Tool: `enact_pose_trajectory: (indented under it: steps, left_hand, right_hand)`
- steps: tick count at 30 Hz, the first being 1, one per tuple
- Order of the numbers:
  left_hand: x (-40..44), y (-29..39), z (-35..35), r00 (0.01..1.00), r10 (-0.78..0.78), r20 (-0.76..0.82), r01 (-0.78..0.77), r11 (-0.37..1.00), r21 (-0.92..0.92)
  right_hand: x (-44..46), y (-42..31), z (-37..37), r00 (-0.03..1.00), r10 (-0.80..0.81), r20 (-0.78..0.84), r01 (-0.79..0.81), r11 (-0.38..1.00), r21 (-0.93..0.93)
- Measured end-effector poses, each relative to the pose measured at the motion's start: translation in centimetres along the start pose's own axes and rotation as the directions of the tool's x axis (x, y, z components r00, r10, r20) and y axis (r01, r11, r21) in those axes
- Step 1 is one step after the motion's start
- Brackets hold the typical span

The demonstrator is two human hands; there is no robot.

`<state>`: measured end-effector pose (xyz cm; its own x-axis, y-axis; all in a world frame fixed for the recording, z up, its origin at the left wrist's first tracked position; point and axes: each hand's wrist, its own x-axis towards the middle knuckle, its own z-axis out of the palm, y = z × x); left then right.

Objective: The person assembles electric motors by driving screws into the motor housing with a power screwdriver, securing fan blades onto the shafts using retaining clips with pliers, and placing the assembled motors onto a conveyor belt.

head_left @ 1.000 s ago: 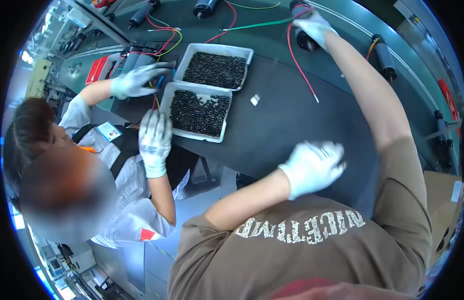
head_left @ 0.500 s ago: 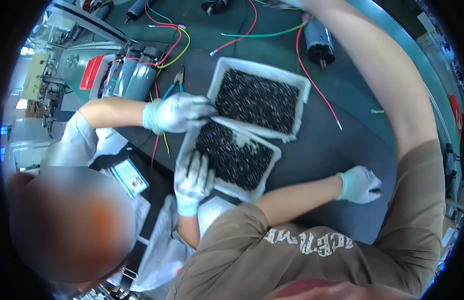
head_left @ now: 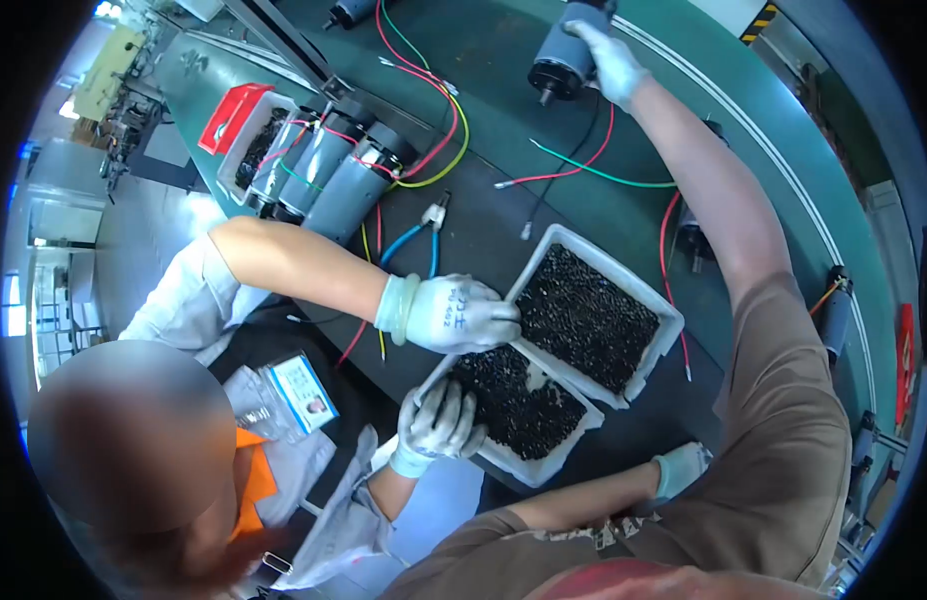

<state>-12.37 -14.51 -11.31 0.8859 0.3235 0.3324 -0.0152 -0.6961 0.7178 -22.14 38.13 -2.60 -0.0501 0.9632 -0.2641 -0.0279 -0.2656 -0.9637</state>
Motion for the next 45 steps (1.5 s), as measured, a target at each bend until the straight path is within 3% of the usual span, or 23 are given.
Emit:
enact_pose_trajectory:
  steps: [2, 5, 6, 7, 8, 9, 10, 12, 17, 22, 24, 27, 28, 30, 32, 34, 35, 36, 37, 38, 39, 43, 45]
  left_hand:
    - [-0.4, -0.5, 0.5, 1.000, -0.018, -0.024, 0.019, 0.999, 0.026]
    - [-0.5, 0.1, -0.8, 0.996, -0.026, -0.080, 0.020, 0.997, -0.079]
    - [-0.6, 0.5, -2.0, 0.996, -0.044, -0.072, 0.025, 0.968, -0.251]
    - [-1.0, 0.4, -0.5, 0.968, -0.055, -0.243, 0.019, 0.989, -0.150]
    - [-1.1, 0.3, -1.2, 0.990, -0.077, -0.121, 0.068, 0.995, -0.080]
    - [-1.3, 0.4, -1.4, 0.989, -0.027, -0.148, 0.027, 1.000, 0.001]
    - [-1.0, 0.2, -1.1, 0.984, 0.020, -0.176, -0.006, 0.997, 0.078]
    - [-1.0, -0.1, -0.5, 0.992, -0.052, -0.114, 0.054, 0.998, 0.011]
    - [-0.8, 0.6, -1.2, 0.990, -0.074, -0.123, 0.077, 0.997, 0.023]
    - [-1.3, 0.6, -0.6, 0.991, -0.087, -0.101, 0.092, 0.995, 0.044]
    - [-1.2, 0.4, -0.3, 0.992, -0.074, -0.099, 0.078, 0.996, 0.039]
    - [-1.6, 0.1, 0.0, 0.993, -0.078, -0.088, 0.078, 0.997, -0.001]
    - [-2.0, 0.0, 0.5, 0.986, -0.058, -0.158, 0.060, 0.998, 0.004]
    - [-1.7, -0.2, 1.4, 0.958, -0.033, -0.286, 0.034, 0.999, -0.001]
    - [-1.3, -0.5, 1.5, 0.968, 0.005, -0.252, 0.008, 0.999, 0.048]
    - [-1.1, 0.1, 1.1, 0.979, 0.069, -0.190, -0.048, 0.993, 0.111]
    - [-0.9, 0.6, 1.0, 0.987, -0.082, -0.141, 0.085, 0.996, 0.010]
    - [-1.3, 0.2, 2.3, 0.969, 0.006, -0.247, 0.022, 0.993, 0.113]
    - [-1.2, 0.6, -1.3, 0.997, 0.057, 0.042, -0.064, 0.981, 0.185]
    - [-1.3, 0.3, -0.9, 0.997, 0.054, 0.051, -0.062, 0.983, 0.171]
    - [-1.2, -0.4, 0.1, 0.999, 0.042, 0.016, -0.044, 0.986, 0.163]
    - [-1.9, -1.3, 3.2, 0.994, 0.045, -0.097, -0.030, 0.987, 0.155]
    - [-2.3, -0.7, 3.6, 0.985, 0.096, -0.142, -0.068, 0.979, 0.192]
  right_hand:
    - [-5.9, -1.0, -2.6, 0.958, -0.248, 0.141, 0.208, 0.945, 0.253]
    - [-14.5, -1.5, -8.1, 0.807, -0.584, 0.089, 0.583, 0.812, 0.041]
    - [-18.2, -1.9, -9.0, 0.783, -0.620, 0.051, 0.622, 0.778, -0.088]
    - [-21.8, -2.4, -9.5, 0.767, -0.639, 0.048, 0.632, 0.742, -0.222]
    - [-24.9, -2.5, -9.7, 0.756, -0.654, 0.040, 0.624, 0.699, -0.350]
    - [-26.8, -1.6, -10.1, 0.670, -0.742, -0.013, 0.677, 0.619, -0.398]
    - [-28.6, -0.9, -10.9, 0.663, -0.748, -0.001, 0.661, 0.587, -0.468]
    - [-32.3, 0.1, -12.6, 0.649, -0.761, 0.021, 0.618, 0.511, -0.598]
    - [-36.4, 2.3, -14.3, 0.561, -0.821, 0.110, 0.674, 0.375, -0.636]
    - [-35.3, 3.6, -14.5, 0.621, -0.783, 0.015, 0.580, 0.447, -0.681]
    - [-34.0, 3.5, -14.6, 0.593, -0.806, 0.000, 0.582, 0.428, -0.691]
    - [-31.4, 0.9, -15.1, 0.709, -0.705, 0.016, 0.568, 0.557, -0.606]
    - [-30.5, -0.3, -14.7, 0.714, -0.700, 0.007, 0.620, 0.628, -0.471]
    - [-25.9, -2.7, -15.5, 0.805, -0.582, 0.110, 0.534, 0.632, -0.561]
    - [-20.5, -4.2, -12.9, 0.932, -0.298, 0.206, 0.362, 0.778, -0.513]
    - [-15.3, -5.2, -9.2, 0.988, -0.021, 0.152, 0.079, 0.921, -0.381]
    - [-12.6, -5.6, -6.8, 0.995, 0.016, 0.099, 0.034, 0.877, -0.479]
    - [-10.0, -5.8, -4.8, 0.998, 0.038, 0.046, -0.005, 0.822, -0.569]
    - [-5.2, -3.8, -3.2, 0.999, -0.021, -0.037, -0.004, 0.813, -0.583]
    - [-0.7, -1.5, -1.2, 0.989, -0.083, -0.119, -0.003, 0.810, -0.587]
    - [1.2, -0.8, 0.1, 0.980, -0.106, -0.168, -0.058, 0.657, -0.751]
    - [-3.2, 0.1, 0.5, 0.968, -0.230, -0.099, 0.009, 0.426, -0.904]
    - [-13.1, 1.7, -3.1, 0.933, -0.340, -0.119, 0.039, 0.426, -0.904]
